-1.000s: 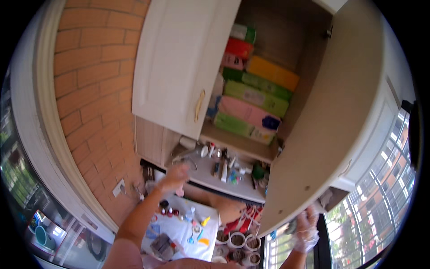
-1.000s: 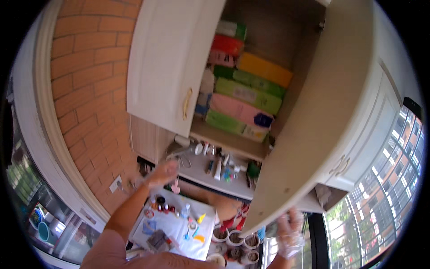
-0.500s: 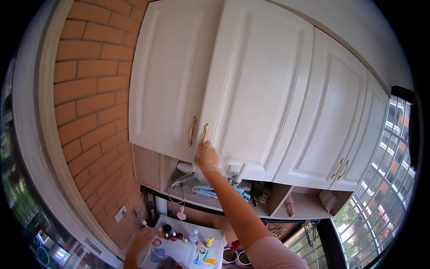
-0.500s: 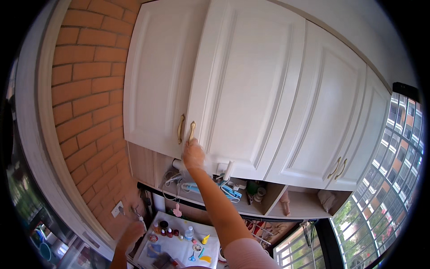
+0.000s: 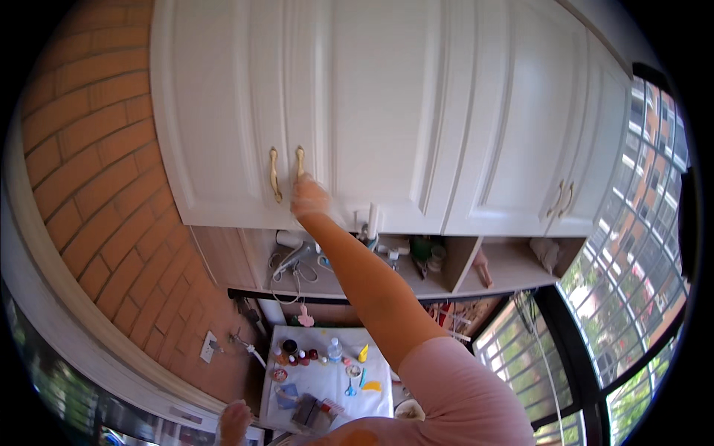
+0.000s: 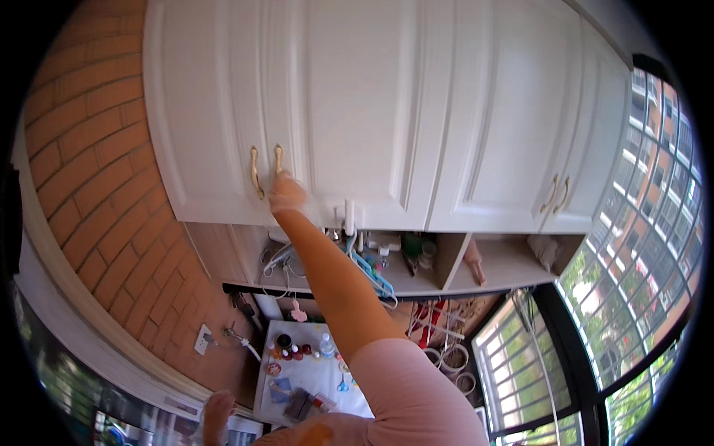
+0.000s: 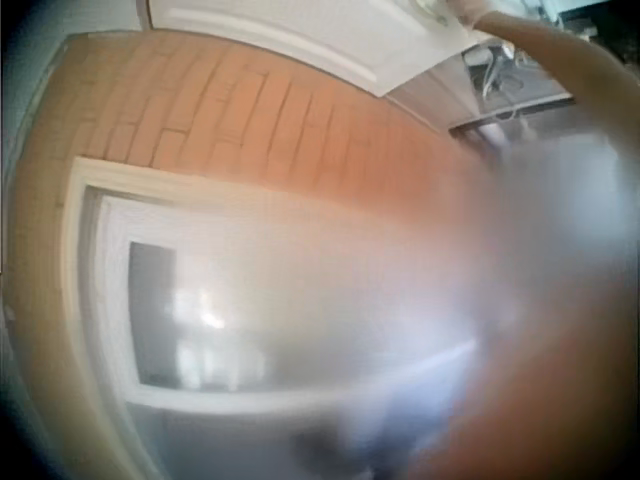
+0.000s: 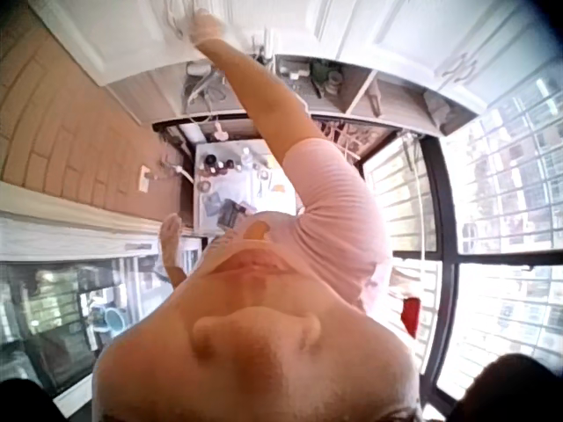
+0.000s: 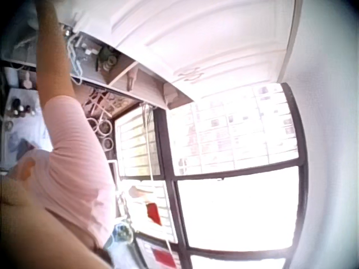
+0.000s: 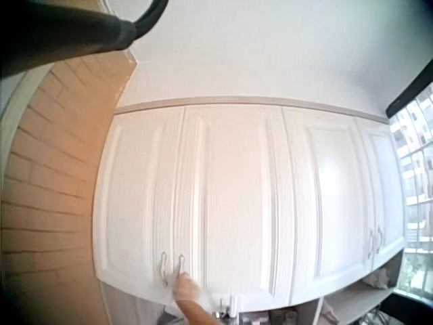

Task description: The person wipes the exterior surfaces of white wall-mounted cabinets using a cloth. They open and close the cabinet doors to clean the edges and handles, and at one point, they use a clothes hanger to assist in wiping the top of the cabinet. The person wears transparent gloves throughout the task.

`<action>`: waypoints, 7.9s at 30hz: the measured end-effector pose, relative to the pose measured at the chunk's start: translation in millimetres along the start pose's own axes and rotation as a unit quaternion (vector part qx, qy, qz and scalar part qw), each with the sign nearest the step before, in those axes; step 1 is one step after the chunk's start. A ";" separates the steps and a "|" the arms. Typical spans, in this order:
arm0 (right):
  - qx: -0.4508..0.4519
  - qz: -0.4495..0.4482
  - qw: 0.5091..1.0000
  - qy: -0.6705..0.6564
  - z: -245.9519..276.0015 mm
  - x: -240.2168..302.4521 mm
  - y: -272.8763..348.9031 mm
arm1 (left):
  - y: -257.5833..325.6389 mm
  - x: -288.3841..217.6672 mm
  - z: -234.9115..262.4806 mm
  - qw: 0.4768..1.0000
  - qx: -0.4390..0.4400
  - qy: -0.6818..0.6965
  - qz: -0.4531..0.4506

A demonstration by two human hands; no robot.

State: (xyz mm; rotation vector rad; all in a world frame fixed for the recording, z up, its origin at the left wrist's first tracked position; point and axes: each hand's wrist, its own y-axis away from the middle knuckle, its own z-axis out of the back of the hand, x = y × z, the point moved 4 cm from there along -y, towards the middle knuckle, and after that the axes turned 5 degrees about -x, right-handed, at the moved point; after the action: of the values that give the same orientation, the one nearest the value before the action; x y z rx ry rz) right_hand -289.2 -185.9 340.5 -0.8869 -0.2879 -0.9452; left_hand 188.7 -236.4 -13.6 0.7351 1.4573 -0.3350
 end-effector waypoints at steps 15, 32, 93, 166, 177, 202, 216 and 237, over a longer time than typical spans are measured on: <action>0.141 -0.526 0.503 -0.671 76.1 -129.9 294.1 | -47.1 -139.4 -119.0 0.977 0.134 -0.103 -0.128; 0.065 -0.380 0.494 -0.780 179.0 -256.7 322.3 | 52.1 -280.1 -403.0 0.745 0.317 -0.177 -0.560; -0.386 0.232 0.893 -0.027 304.4 -261.2 7.0 | -10.0 -460.3 -615.7 0.446 -0.011 -0.060 -0.893; -0.324 0.179 0.914 0.166 297.6 -381.0 71.7 | -7.4 -447.4 -633.9 0.349 -0.078 -0.137 -0.924; -0.475 -0.189 0.824 0.245 361.2 -447.6 62.8 | -7.2 -445.0 -639.1 0.332 -0.074 -0.140 -0.930; -0.369 0.158 0.911 0.090 238.9 -349.4 85.3 | -15.5 -442.9 -639.4 0.355 -0.086 -0.166 -0.916; -0.517 -0.086 0.840 0.138 362.5 -457.7 70.6 | -19.7 -451.9 -643.0 0.319 -0.080 -0.164 -0.930; -0.389 0.247 0.886 0.054 296.4 -330.5 54.4 | -2.4 -451.7 -637.5 0.354 -0.070 -0.164 -0.918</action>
State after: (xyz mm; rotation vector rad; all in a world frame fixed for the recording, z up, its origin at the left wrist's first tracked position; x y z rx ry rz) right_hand -392.5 248.0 308.1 -1.5438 0.4450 -0.6090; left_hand -359.1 64.1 455.5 -1.5128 1.1791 -1.8662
